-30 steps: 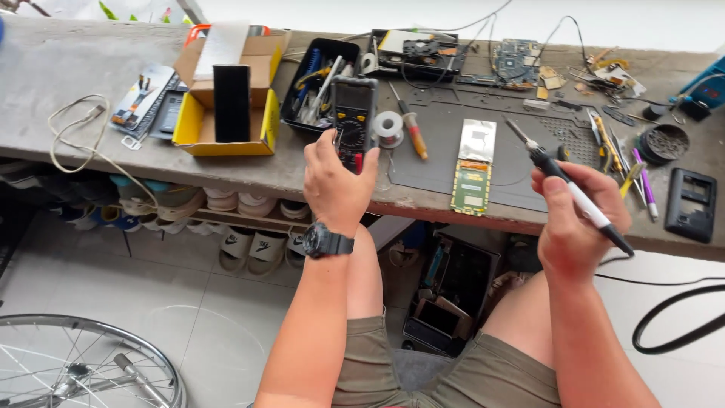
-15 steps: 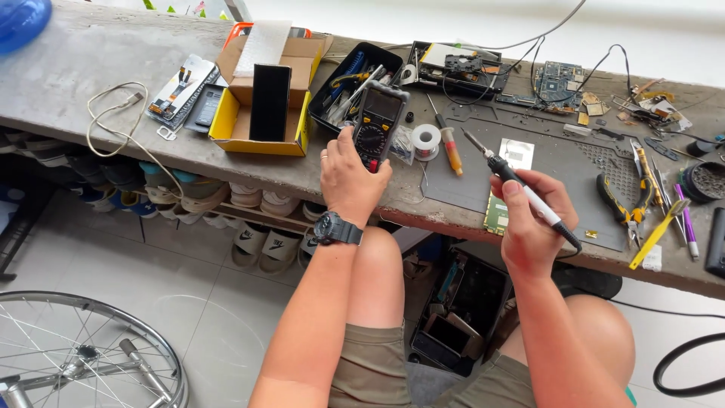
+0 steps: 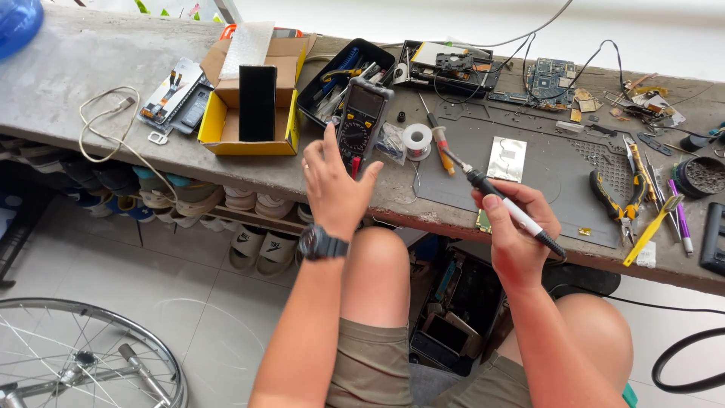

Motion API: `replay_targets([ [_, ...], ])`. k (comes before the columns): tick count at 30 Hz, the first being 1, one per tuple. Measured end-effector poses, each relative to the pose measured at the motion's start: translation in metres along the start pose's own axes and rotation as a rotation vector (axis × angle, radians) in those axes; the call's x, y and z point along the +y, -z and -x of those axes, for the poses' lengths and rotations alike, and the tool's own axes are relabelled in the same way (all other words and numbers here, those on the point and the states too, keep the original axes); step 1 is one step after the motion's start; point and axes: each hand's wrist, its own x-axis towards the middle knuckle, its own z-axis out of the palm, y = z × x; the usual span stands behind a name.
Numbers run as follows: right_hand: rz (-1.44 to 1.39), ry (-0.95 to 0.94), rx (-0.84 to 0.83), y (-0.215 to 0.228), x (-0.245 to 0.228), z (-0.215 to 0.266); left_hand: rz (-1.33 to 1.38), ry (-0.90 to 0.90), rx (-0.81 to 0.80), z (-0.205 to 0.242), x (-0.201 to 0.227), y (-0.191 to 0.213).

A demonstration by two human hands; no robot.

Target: Repairing a mobile phone by inspecting components and soldering a ribbon cable to a circuit board

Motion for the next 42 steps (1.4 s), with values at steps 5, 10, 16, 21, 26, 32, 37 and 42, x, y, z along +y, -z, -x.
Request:
replay_targets([
  [5, 0.044, -0.079, -0.071, 0.002, -0.003, 0.005, 0.267, -0.076, -0.07, 0.04, 0.026, -0.016],
  [10, 0.098, -0.105, -0.14, -0.004, -0.005, 0.009, 0.295, 0.019, -0.231, 0.04, -0.014, -0.058],
  [16, 0.128, -0.117, -0.214, -0.009, 0.01, 0.02, 0.34, -0.015, -0.16, 0.04, -0.008, -0.036],
  [21, 0.266, 0.059, -0.293, -0.025, -0.001, 0.021, 0.263, -0.034, -0.099, 0.045, -0.012, -0.043],
  [26, 0.328, 0.109, -0.344, -0.036, -0.004, 0.02, 0.222, -0.046, -0.03, 0.045, -0.011, -0.042],
  [32, 0.331, 0.092, -0.403, -0.038, -0.001, 0.022, 0.202, -0.043, -0.034, 0.043, -0.009, -0.045],
  [37, 0.355, 0.105, -0.372, -0.033, -0.01, 0.015, 0.175, -0.115, 0.015, 0.038, 0.003, -0.057],
  [42, 0.381, 0.114, -0.387, -0.029, -0.009, 0.015, 0.203, -0.115, -0.012, 0.034, 0.005, -0.072],
])
